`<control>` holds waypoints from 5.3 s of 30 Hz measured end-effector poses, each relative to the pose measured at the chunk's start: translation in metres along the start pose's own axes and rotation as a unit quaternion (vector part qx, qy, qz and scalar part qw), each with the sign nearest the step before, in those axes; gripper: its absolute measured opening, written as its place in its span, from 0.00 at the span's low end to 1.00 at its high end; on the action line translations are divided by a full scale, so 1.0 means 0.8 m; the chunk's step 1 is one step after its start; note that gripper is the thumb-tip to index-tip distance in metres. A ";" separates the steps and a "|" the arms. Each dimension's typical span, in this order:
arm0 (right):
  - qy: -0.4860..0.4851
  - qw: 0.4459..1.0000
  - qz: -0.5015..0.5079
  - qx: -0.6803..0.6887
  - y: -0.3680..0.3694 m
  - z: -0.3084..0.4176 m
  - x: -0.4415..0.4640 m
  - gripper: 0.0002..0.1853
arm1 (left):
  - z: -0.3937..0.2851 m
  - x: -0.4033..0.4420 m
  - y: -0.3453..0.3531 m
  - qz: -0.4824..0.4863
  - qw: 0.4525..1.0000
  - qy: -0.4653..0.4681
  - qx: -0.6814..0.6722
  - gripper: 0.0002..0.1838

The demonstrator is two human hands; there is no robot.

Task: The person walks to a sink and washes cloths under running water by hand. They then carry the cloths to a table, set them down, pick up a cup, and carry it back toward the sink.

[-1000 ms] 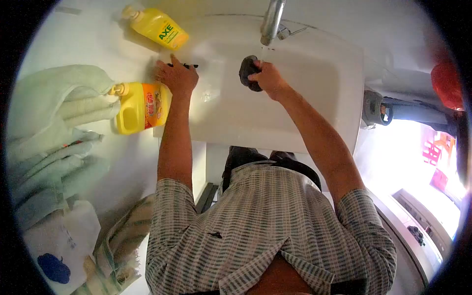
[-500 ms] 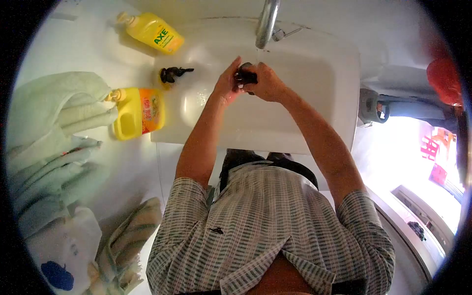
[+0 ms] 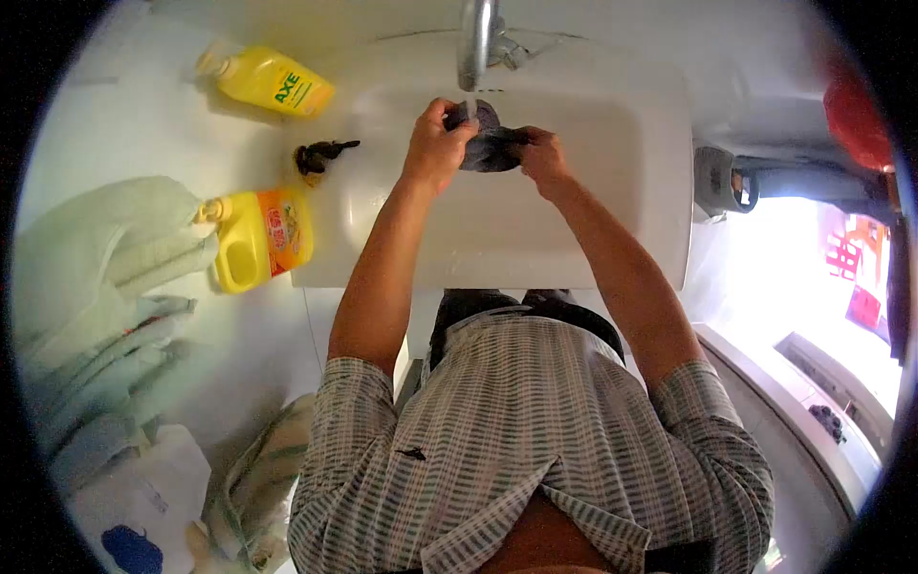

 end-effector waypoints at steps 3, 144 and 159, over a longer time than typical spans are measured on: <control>0.053 0.994 0.073 0.056 0.018 -0.033 0.013 0.16 | -0.015 -0.008 0.011 0.003 1.000 0.023 0.013 0.11; -0.287 0.898 -0.160 -0.292 0.094 0.102 -0.060 0.18 | 0.140 0.025 0.050 0.322 0.825 0.061 -0.461 0.18; -0.110 0.935 -0.014 0.338 0.049 0.109 -0.037 0.14 | 0.253 0.016 -0.031 0.094 0.890 -0.209 -0.395 0.09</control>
Point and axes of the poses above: each hand's wrist, its own x-axis towards the middle knuckle, its own y-axis out of the palm, z = x × y, the point moved 8 cm from there along x, towards the middle knuckle, and after that the axes turned 6 degrees about z, right-handed, at the moved point
